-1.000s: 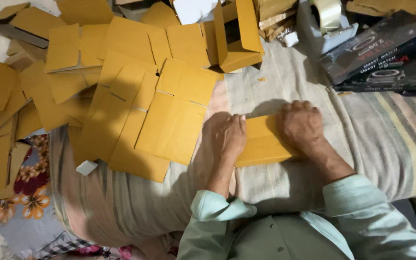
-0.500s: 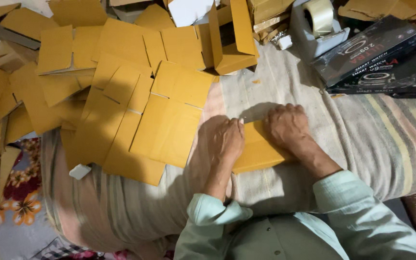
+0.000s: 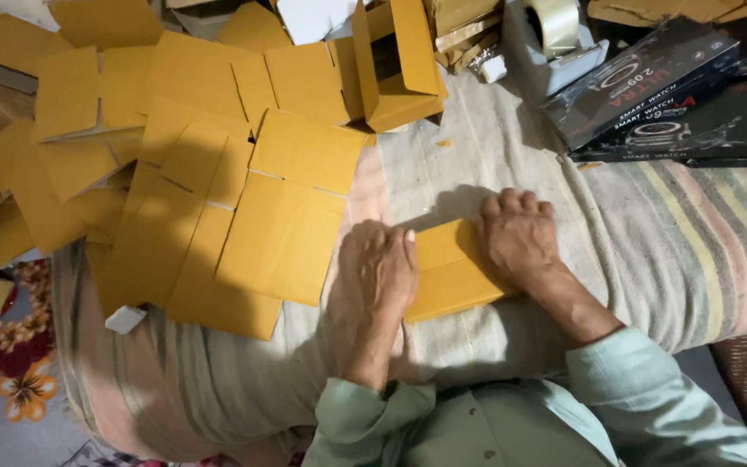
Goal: The person sits on a bed and folds flat yellow cardboard boxes into open boxes one at a time, pressing the flaps and creases by hand, then sets each finished box on the pile of folded boxes beside them.
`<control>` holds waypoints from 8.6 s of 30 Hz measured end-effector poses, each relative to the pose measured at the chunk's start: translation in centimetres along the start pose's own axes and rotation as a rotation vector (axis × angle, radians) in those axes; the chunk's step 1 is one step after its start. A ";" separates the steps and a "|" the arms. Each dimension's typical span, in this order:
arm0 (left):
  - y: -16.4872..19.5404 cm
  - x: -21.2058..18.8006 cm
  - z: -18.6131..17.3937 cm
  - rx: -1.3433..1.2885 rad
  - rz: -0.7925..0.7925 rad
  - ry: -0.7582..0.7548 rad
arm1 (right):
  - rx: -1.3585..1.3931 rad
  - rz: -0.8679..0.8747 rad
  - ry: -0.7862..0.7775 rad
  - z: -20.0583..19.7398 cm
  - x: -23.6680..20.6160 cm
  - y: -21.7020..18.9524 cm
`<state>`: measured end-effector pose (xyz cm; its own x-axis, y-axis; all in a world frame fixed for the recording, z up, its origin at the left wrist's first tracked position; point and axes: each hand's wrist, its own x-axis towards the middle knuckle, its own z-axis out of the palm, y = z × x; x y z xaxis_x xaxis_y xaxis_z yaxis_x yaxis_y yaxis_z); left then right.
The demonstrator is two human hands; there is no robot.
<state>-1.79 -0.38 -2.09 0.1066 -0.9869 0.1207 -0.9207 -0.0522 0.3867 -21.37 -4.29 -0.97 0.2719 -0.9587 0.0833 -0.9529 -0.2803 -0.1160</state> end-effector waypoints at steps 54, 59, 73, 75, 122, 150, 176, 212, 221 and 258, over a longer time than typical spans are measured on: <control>3.6 -3.5 1.6 0.293 0.497 0.021 | -0.233 -0.388 -0.188 -1.8 -4.2 -0.8; 1.6 -3.8 0.4 -0.011 0.473 -0.190 | -0.011 -0.394 -0.056 -2.1 -4.3 1.8; 3.1 2.0 3.2 0.205 0.078 -0.121 | 0.190 -0.216 0.076 -0.1 1.0 -2.2; 2.7 3.2 3.1 0.109 0.078 -0.143 | 0.181 -0.236 0.015 -0.2 2.7 -2.3; 0.1 -4.7 -0.9 -0.134 0.312 -0.209 | -0.097 -0.488 -0.045 -0.3 -3.8 -3.8; -1.1 -4.3 -0.3 0.000 0.286 -0.064 | 0.053 -0.375 0.000 -1.6 -3.5 2.4; 0.2 4.4 3.7 0.014 0.250 0.003 | 0.272 -0.458 0.170 -0.7 4.4 -1.6; -0.9 -5.8 -2.7 -0.180 0.230 0.013 | -0.073 -0.182 0.136 -0.7 -5.5 1.8; 1.4 -4.3 -1.0 0.079 0.369 0.007 | -0.022 -0.369 0.078 -0.1 -3.8 -2.1; 1.1 -2.0 1.0 -0.040 -0.136 0.008 | 0.043 0.051 0.232 1.5 -1.5 -0.5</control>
<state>-3.34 1.37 -2.80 0.2325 -0.9699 0.0720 -0.8819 -0.1790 0.4362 -21.13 -2.75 -2.54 0.1806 -0.9364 0.3010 -0.9565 -0.2385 -0.1679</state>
